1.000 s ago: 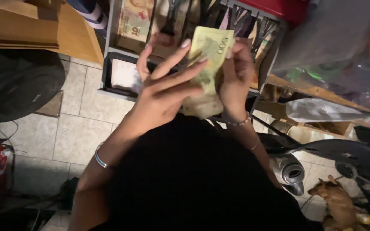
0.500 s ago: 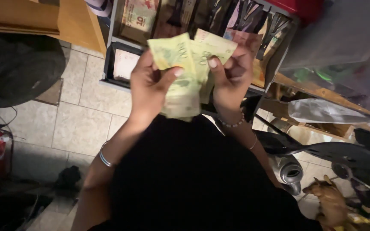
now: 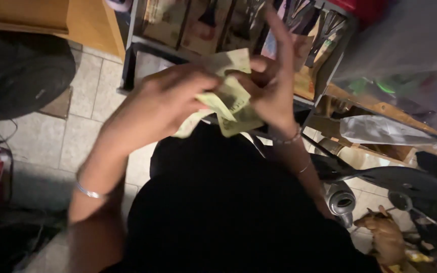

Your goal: Sorting and organizing banknotes and coins into a cash drawer

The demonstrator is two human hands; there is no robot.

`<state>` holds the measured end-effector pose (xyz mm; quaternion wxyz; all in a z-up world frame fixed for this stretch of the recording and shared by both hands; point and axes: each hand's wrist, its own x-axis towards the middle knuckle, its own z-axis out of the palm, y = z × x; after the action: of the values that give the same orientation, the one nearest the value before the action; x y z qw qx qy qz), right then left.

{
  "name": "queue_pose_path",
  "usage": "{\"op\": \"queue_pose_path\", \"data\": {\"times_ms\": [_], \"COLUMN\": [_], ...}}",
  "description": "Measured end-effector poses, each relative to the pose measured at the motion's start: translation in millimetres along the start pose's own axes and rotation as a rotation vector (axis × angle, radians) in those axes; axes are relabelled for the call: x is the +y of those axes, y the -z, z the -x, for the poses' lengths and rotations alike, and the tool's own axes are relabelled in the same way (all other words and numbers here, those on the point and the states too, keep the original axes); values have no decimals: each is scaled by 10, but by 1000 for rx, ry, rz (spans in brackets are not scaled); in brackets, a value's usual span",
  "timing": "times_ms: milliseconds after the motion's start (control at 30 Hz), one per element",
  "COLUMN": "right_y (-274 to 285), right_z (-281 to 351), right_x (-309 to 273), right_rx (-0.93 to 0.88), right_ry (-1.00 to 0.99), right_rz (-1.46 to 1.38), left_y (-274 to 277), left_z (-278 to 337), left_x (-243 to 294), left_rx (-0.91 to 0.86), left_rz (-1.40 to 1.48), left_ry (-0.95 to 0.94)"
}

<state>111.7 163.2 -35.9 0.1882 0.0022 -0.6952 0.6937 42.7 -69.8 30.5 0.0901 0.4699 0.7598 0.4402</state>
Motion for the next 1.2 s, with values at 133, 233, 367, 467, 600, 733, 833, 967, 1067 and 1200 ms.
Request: {"op": "queue_pose_path", "data": {"times_ms": [133, 233, 367, 467, 600, 733, 833, 967, 1067, 1200], "right_y": [102, 135, 7, 21, 234, 538, 603, 954, 459, 1089], "right_z": [-70, -104, 9, -24, 126, 441, 802, 1161, 391, 436], "right_x": [11, -70, -443, -567, -402, 354, 814, 1186, -151, -208], "right_rx": [-403, -465, -165, -265, -281, -243, -98, 604, 665, 371], "right_ry": [-52, -174, -858, -888, -608, -107, -165, -366, -314, -12], "right_rz": [94, 56, -199, -436, -556, -155, -55, 129, -360, -603], "left_y": [-91, -249, -401, -470, -642, -1016, -1360, -1743, -2149, -1686], "left_z": [-200, -211, -231, -206, -53, -3, -98, -122, -13, -289], "left_x": [181, 179, 134, 94, -141, -258, -152, -368, -683, -470], "left_rx": [-130, -64, 22, 88, 191, 354, 247, 176, 14, -27], "left_rz": [-315, -561, -503, -556, -347, 47, 308, 535, 666, 273], "left_ry": [-409, -485, -508, -525, -459, 194, 337, 255, 185, -51]}}
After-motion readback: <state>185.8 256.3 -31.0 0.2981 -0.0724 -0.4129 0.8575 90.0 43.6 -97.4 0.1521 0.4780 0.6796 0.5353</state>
